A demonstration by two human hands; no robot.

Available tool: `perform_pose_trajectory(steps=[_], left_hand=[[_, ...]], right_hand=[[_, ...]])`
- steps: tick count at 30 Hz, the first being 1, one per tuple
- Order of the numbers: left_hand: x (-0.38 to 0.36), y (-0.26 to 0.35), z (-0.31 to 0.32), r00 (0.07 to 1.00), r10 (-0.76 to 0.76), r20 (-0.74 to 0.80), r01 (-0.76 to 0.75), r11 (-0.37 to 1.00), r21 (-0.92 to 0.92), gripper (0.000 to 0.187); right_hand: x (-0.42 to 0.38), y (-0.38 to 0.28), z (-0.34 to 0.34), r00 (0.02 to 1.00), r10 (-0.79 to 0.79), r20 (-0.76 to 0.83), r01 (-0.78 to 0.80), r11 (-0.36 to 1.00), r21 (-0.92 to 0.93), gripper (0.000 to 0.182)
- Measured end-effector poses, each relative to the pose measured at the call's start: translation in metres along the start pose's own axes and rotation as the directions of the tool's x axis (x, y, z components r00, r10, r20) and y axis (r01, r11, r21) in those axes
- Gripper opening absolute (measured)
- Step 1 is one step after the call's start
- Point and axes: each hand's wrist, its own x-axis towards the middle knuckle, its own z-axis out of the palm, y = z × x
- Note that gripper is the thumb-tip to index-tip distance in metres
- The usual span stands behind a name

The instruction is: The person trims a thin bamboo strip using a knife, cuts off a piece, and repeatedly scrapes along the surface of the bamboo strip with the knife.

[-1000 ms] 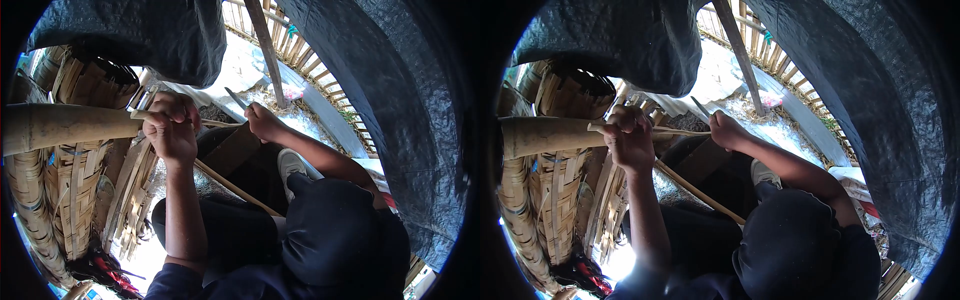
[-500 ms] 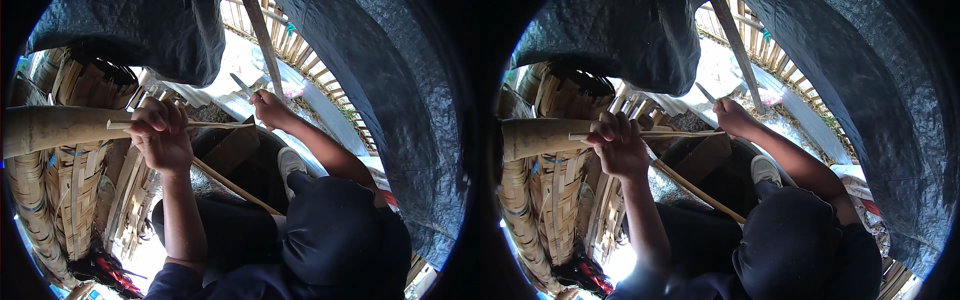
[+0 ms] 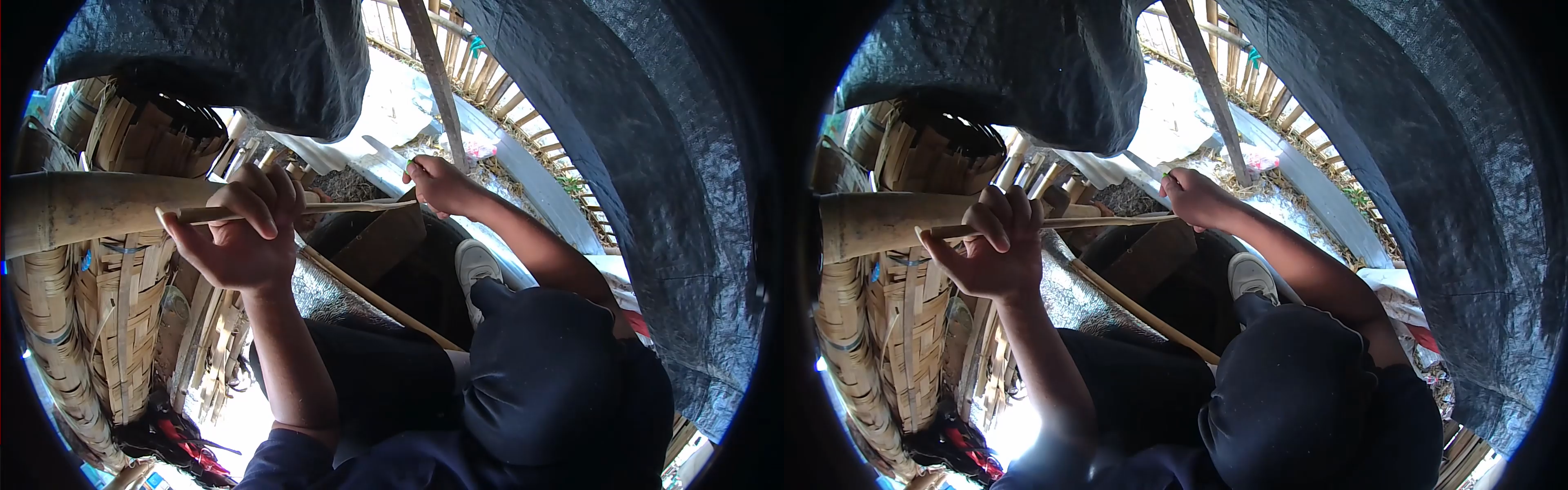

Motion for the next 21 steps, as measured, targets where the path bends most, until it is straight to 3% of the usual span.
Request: perform_pose_trajectory(steps=[2,6,8,9,13,14,15,17,21], left_hand=[[0.002,0.008,0.011,0.994,-0.079,-0.078,0.08,0.997,0.008,0.073],[0.001,0.015,0.008,0.984,-0.084,-0.156,0.066,0.991,-0.114,0.066],[0.004,0.015,-0.011,0.964,-0.037,0.264,0.083,0.982,-0.167,0.062],[-0.004,0.013,0.001,0.992,-0.092,-0.083,0.073,0.976,-0.204,0.058],[-0.004,0.007,0.003,0.971,-0.008,-0.24,-0.032,0.986,-0.162,0.052],[-0.004,0.004,0.008,0.937,0.057,-0.345,-0.085,0.994,-0.069,0.052],[-0.004,0.002,0.011,0.89,0.128,-0.438,-0.129,0.991,0.029,0.053],[-0.002,-0.002,0.017,0.86,0.154,-0.487,-0.152,0.987,0.043,0.054],[-0.003,-0.006,0.014,0.813,0.243,-0.53,-0.193,0.97,0.147,0.055]], right_hand=[[-0.001,-0.002,0.0,1.0,0.001,-0.002,-0.001,1.0,0.001,0.034],[0.0,-0.001,0.0,1.0,-0.01,0.017,0.009,1.0,0.009,0.033],[-0.003,-0.005,0.003,1.0,0.006,0.016,-0.006,1.0,-0.002,0.032],[-0.005,-0.009,0.004,1.0,0.022,0.012,-0.022,1.0,-0.014,0.031],[-0.023,-0.032,0.013,0.99,0.102,0.101,-0.106,0.994,0.037,0.03],[-0.024,-0.033,0.019,0.99,0.101,0.1,-0.105,0.994,0.036,0.03],[-0.026,-0.034,0.025,0.993,-0.027,0.113,0.028,1.0,-0.01,0.031],[-0.027,-0.035,0.039,0.95,-0.28,0.138,0.29,0.955,-0.058,0.032],[-0.039,-0.041,0.056,0.936,-0.32,0.145,0.345,0.916,-0.206,0.027]])
